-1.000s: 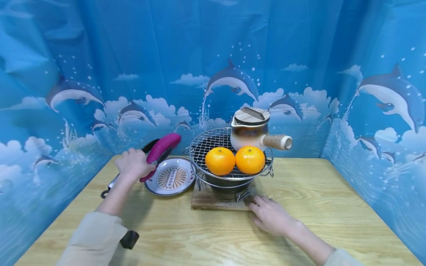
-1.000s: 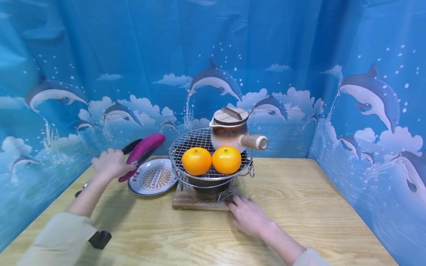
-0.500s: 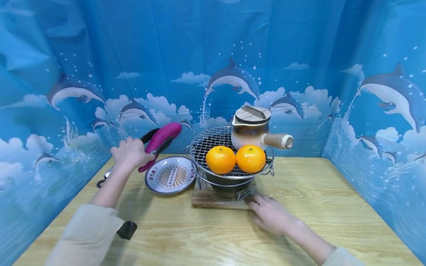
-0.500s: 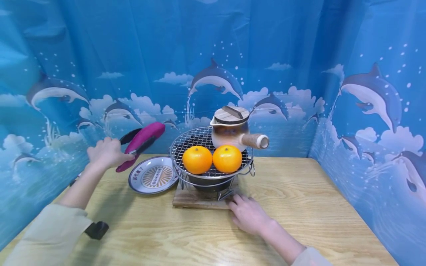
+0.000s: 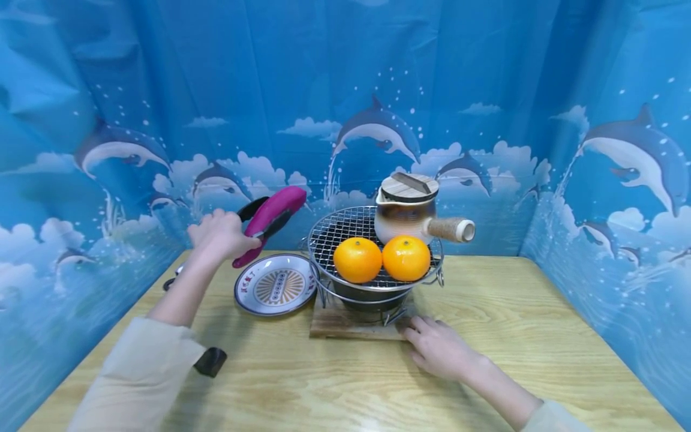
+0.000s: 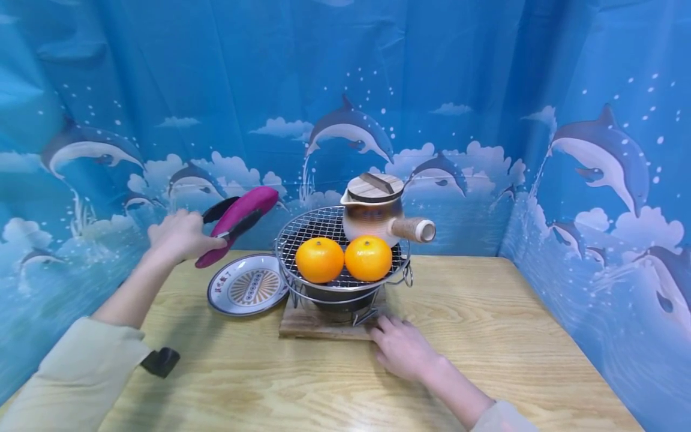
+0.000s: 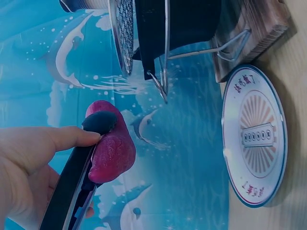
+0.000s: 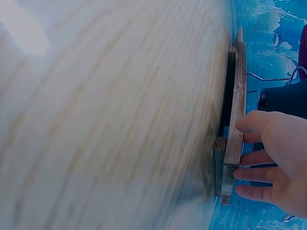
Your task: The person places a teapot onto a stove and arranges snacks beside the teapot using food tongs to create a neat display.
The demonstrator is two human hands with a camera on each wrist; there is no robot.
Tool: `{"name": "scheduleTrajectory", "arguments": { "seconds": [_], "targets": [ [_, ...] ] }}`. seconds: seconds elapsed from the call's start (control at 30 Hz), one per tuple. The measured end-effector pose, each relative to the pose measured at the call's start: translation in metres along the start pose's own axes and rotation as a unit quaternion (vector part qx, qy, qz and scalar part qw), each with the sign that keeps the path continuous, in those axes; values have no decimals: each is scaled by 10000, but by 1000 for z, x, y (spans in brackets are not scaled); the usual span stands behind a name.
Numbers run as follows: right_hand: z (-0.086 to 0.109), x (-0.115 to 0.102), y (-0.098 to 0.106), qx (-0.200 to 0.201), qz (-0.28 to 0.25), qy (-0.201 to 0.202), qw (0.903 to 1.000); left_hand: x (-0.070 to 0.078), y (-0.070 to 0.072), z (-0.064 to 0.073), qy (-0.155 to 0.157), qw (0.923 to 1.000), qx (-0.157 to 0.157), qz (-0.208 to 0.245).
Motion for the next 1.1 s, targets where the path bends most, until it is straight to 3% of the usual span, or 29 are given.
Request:
{"name": "scheduleTrajectory", "arguments": {
  "seconds": [0.43, 0.77, 1.1],
  "targets": [
    [0, -1, 0, -8, -34, -23, 10000, 29, 13, -5, -276, 9995, -49, -120],
    [1, 0, -1, -15, -28, -83, 10000, 51, 15, -7, -392, 9991, -165, -90],
    [1, 0, 1, 6, -38, -85, 10000, 70, 16, -8, -472, 9988, -90, -105]
  ]
}}
Point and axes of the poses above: each hand's wrist, its own z-axis away from the middle knuckle, its own y-axis out of the back of the hand, x = y × z, the point moved 4 cm from there along -z, towards the middle knuckle, and after that the axes turned 11 degrees about x, right-handed, at the moved point
